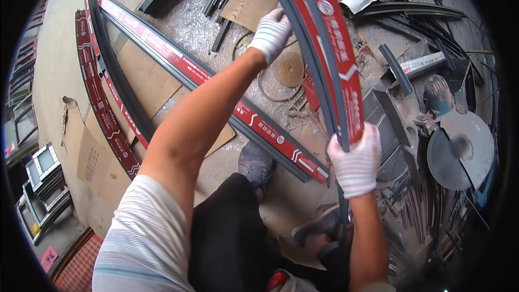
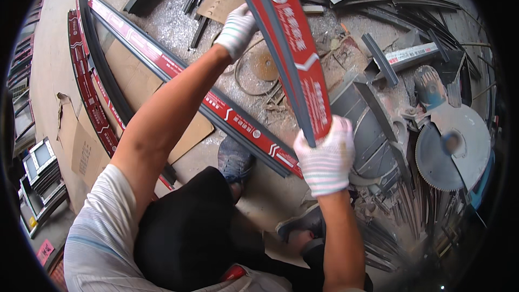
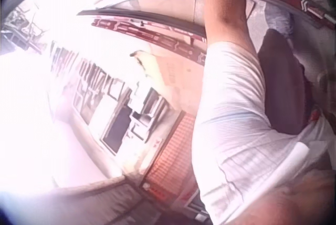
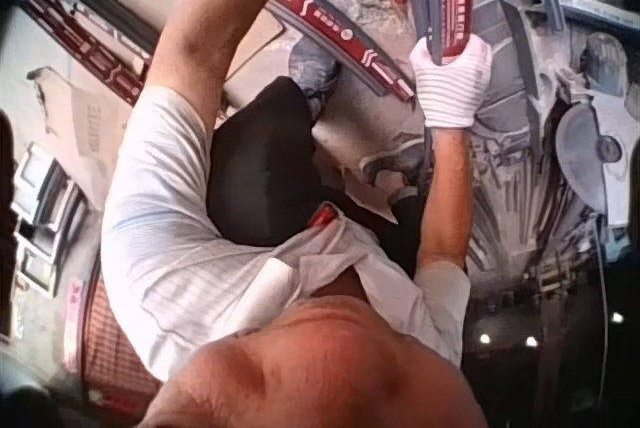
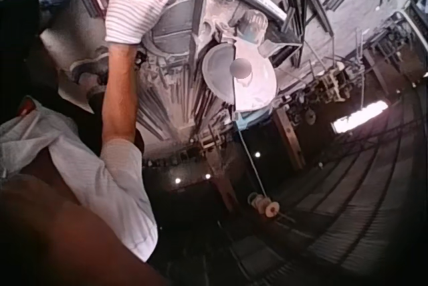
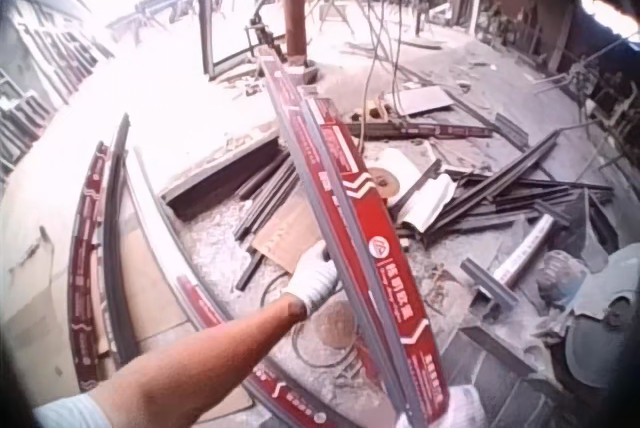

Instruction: The person sits on the floor in a workshop, handling long metal profiles. They measure a profile with a tape measure, place it on a chop saw, and cut it. The person then stacks the cut pieces and inspects the cross-section of a profile.

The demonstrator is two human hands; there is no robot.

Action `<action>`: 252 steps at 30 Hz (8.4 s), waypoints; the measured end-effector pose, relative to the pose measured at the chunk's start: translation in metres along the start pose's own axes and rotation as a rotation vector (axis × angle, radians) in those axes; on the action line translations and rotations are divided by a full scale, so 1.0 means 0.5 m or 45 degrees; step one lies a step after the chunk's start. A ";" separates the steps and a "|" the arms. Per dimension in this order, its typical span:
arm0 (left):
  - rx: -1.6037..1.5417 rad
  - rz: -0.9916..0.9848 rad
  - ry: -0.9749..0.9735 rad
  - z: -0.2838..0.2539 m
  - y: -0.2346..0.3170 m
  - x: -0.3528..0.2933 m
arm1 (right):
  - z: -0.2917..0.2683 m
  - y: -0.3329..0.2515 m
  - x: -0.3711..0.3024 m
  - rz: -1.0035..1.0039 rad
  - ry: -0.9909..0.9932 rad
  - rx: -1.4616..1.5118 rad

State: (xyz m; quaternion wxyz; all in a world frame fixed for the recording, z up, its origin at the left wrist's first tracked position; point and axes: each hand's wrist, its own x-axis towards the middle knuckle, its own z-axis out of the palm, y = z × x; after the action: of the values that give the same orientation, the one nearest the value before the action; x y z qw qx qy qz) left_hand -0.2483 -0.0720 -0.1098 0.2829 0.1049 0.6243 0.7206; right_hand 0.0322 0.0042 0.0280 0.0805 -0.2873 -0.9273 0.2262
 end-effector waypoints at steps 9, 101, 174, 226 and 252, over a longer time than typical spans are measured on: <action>-0.620 -0.349 0.217 -0.099 0.081 -0.196 | 0.127 -0.110 0.055 -0.078 -0.248 0.041; -0.870 -0.346 0.532 -0.195 0.017 -0.429 | -0.037 0.143 -0.298 -0.189 -0.827 -0.008; -1.288 -0.975 0.820 -0.180 1.498 -0.034 | -0.963 -1.307 0.594 -0.753 -0.552 -0.882; -1.906 -0.648 0.940 -1.367 1.959 0.907 | -0.554 -2.596 1.764 -0.976 -0.965 1.375; -1.762 0.166 0.133 -1.426 2.231 0.815 | -0.423 -2.678 1.678 -0.983 -0.826 1.095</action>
State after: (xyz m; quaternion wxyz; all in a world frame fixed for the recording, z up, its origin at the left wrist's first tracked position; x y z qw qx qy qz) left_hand -1.2499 -0.5195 0.7359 0.2104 -0.0970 0.0269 0.9724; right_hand -1.2631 -0.4202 0.8546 -0.0201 0.2063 -0.7679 0.6061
